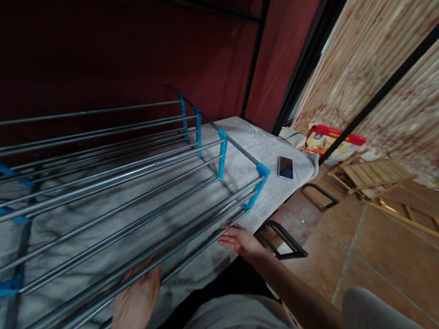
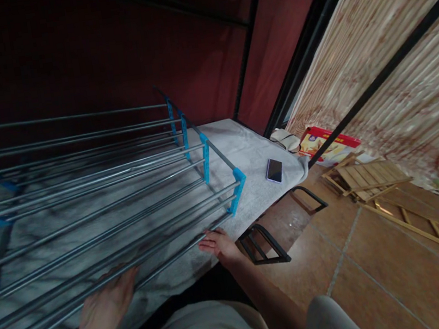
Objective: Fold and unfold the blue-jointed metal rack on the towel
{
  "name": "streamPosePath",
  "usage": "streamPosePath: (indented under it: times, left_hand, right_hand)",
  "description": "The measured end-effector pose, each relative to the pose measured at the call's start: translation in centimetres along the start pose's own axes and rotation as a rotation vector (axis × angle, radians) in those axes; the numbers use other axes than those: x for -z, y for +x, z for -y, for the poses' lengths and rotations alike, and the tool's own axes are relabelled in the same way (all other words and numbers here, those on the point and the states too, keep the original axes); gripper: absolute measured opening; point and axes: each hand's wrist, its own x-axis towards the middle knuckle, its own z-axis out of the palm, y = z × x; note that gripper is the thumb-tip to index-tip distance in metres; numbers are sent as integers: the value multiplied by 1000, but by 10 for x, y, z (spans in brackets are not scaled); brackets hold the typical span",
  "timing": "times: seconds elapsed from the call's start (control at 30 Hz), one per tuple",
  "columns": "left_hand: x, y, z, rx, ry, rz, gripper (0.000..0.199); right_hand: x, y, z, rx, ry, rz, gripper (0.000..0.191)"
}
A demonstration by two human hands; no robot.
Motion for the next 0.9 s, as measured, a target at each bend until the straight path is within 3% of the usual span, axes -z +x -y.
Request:
streamPosePath:
  times: [0.17,0.33,0.47,0.7,0.9]
  left_hand:
    - [-22,-21,6,-122,104,-138,38]
    - [-36,-42,8,-240,112,-118,45]
    - [-43,-49,-3,-205,74,-91,55]
    - [-50,-35,-11,-30,-7,111,64]
    - [-48,-37,-8,-19,6,179,70]
  right_hand:
    - [-4,5,0,32,-34,-6,26]
    - [-3,8,-3,30,-50,0,25]
    - [1,9,-5,44,-63,11,31]
    - [6,14,-8,110,-242,-1,36]
    - [36,16,2,234,-475,-120,29]
